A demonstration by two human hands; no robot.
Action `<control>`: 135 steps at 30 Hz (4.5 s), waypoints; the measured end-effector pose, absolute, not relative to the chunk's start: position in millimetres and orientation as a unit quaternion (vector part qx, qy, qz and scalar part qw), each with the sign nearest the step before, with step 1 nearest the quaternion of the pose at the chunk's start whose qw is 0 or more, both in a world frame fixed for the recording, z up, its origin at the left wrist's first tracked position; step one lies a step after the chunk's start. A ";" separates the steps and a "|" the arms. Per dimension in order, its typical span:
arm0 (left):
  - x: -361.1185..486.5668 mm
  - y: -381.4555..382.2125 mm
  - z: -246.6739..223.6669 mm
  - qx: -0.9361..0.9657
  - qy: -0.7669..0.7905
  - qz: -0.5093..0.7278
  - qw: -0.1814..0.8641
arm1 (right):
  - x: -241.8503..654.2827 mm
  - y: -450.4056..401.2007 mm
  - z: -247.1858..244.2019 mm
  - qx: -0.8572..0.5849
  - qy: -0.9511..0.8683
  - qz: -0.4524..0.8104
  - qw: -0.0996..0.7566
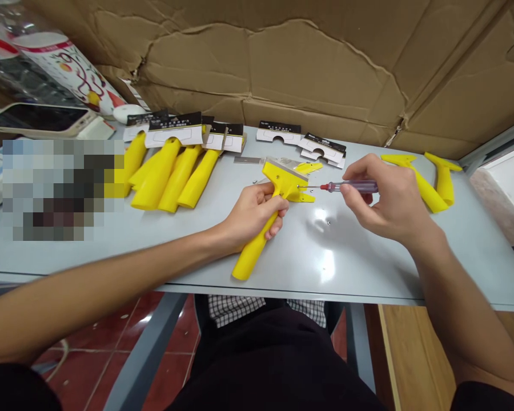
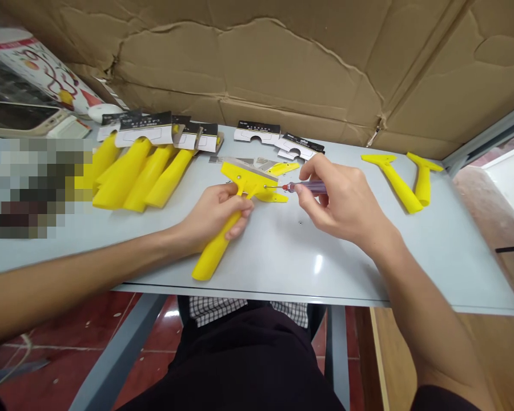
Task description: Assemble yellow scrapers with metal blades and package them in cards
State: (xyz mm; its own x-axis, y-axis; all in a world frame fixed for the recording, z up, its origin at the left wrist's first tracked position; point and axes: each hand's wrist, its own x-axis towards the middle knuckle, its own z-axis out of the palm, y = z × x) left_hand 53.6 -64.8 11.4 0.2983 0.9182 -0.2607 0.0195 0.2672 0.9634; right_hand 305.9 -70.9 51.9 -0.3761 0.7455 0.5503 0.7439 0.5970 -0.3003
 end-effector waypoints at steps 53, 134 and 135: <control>53.6 -62.8 11.1 0.505 0.476 0.338 0.635 | 311.4 -61.8 45.2 -0.375 -0.845 -0.066 0.375; 52.9 -63.3 10.5 0.493 0.495 0.342 0.629 | 304.1 -73.2 52.8 -0.509 -0.834 0.053 0.206; 53.1 -63.4 10.8 0.491 0.494 0.344 0.629 | 304.2 -72.8 52.8 -0.515 -0.835 0.049 0.187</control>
